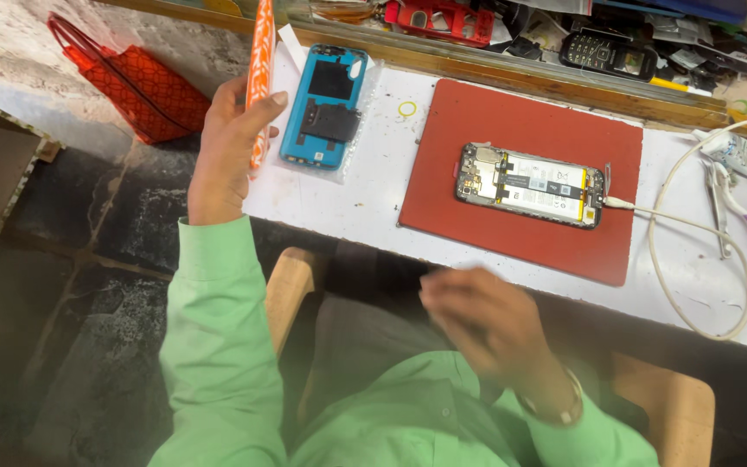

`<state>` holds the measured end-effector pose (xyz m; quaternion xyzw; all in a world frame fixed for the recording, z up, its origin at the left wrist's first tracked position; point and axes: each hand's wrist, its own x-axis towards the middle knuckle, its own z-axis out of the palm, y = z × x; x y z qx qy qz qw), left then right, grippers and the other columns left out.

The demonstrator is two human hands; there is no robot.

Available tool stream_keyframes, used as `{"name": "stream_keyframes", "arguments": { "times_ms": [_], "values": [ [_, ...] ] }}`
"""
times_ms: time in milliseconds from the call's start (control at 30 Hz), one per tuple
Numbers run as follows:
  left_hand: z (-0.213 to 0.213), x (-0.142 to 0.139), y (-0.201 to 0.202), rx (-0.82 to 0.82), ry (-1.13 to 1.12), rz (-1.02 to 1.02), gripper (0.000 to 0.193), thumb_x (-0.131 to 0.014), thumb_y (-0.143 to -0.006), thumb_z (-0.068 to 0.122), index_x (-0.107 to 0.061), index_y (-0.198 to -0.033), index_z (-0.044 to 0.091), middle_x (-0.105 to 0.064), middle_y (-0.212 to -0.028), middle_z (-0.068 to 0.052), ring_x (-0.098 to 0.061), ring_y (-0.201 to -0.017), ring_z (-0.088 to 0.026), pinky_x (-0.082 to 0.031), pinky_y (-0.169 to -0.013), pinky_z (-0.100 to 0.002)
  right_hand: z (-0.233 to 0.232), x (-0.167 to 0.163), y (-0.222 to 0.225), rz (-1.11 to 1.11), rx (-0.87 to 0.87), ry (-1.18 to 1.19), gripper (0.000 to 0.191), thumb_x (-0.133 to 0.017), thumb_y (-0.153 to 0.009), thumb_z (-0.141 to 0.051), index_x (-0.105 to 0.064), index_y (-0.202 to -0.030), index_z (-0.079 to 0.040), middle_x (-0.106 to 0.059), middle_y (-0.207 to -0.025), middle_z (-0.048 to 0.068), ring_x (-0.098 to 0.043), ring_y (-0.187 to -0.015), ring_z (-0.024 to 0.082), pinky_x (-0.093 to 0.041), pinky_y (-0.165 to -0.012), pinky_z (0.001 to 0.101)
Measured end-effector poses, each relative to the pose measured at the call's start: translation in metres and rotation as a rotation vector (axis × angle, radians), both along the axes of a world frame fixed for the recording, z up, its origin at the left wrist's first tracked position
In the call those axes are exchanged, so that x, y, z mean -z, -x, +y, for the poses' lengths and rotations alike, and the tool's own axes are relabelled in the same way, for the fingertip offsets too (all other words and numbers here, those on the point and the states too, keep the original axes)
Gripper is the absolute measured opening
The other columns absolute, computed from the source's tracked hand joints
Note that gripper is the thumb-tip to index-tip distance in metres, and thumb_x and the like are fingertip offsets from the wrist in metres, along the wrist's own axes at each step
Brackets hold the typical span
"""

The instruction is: The person cleans a smartphone's charging port with a toothbrush, then connects a charging cable to the exposed internals. They place the back cover on the phone, remove it again, and continue working on the internals with a screwdriver.

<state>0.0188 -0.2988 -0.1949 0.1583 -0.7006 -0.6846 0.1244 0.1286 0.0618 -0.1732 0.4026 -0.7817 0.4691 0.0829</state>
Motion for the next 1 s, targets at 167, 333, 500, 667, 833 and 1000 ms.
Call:
{"name": "stream_keyframes", "arguments": {
  "times_ms": [167, 333, 500, 667, 833, 1000],
  "values": [
    [0.007, 0.014, -0.014, 0.044, -0.103, 0.103, 0.067, -0.081, -0.083, 0.028, -0.055, -0.137, -0.002, -0.071, -0.111, -0.010, -0.063, -0.084, -0.012, -0.053, -0.071, -0.024, -0.078, 0.010, 0.066, 0.103, 0.082, 0.034, 0.024, -0.076, -0.092, -0.003, -0.069, -0.115, -0.001, -0.065, -0.120, 0.013, -0.065, -0.115, 0.032, -0.053, -0.097, 0.0395],
    [0.000, 0.020, -0.024, 0.083, -0.143, 0.161, 0.064, -0.081, -0.086, 0.021, -0.053, -0.139, -0.002, -0.069, -0.107, -0.009, -0.062, -0.088, -0.011, -0.052, -0.078, -0.025, -0.160, 0.024, 0.135, 0.285, 0.171, -0.210, 0.043, -0.080, -0.077, -0.006, -0.067, -0.118, -0.003, -0.063, -0.123, 0.017, -0.058, -0.110, 0.040, -0.047, -0.094, 0.0482],
    [-0.015, 0.017, -0.025, 0.105, -0.202, 0.181, 0.064, -0.081, -0.085, 0.023, -0.054, -0.136, -0.003, -0.071, -0.111, -0.009, -0.066, -0.094, -0.011, -0.055, -0.083, -0.025, -0.185, 0.036, 0.150, 0.208, 0.212, -0.307, 0.048, -0.079, -0.082, -0.010, -0.064, -0.127, -0.008, -0.061, -0.114, 0.019, -0.061, -0.104, 0.038, -0.051, -0.089, 0.0463],
    [-0.030, 0.013, -0.028, 0.059, -0.227, 0.080, 0.064, -0.081, -0.082, 0.030, -0.059, -0.133, -0.001, -0.069, -0.105, -0.011, -0.061, -0.083, -0.015, -0.049, -0.069, -0.028, -0.173, 0.031, 0.160, -0.413, 0.204, 0.411, 0.041, -0.052, -0.101, -0.013, -0.052, -0.142, -0.014, -0.059, -0.125, 0.012, -0.065, -0.094, 0.028, -0.060, -0.074, 0.0388],
    [-0.033, 0.013, -0.033, 0.097, -0.297, 0.140, 0.061, -0.079, -0.084, 0.030, -0.059, -0.131, -0.003, -0.067, -0.106, -0.011, -0.066, -0.093, -0.016, -0.056, -0.080, -0.029, -0.178, 0.041, 0.120, 0.035, 0.187, -0.023, 0.037, -0.058, -0.102, -0.014, -0.058, -0.139, -0.010, -0.057, -0.113, 0.020, -0.063, -0.091, 0.034, -0.055, -0.076, 0.0423],
    [-0.031, 0.012, -0.039, 0.127, -0.316, 0.210, 0.060, -0.079, -0.086, 0.030, -0.058, -0.130, -0.004, -0.068, -0.110, -0.013, -0.066, -0.097, -0.016, -0.057, -0.084, -0.032, -0.192, 0.045, 0.093, 0.500, 0.181, -0.388, 0.045, -0.070, -0.084, -0.014, -0.061, -0.126, 0.001, -0.057, -0.102, 0.020, -0.062, -0.084, 0.036, -0.054, -0.070, 0.0442]
  ]
}}
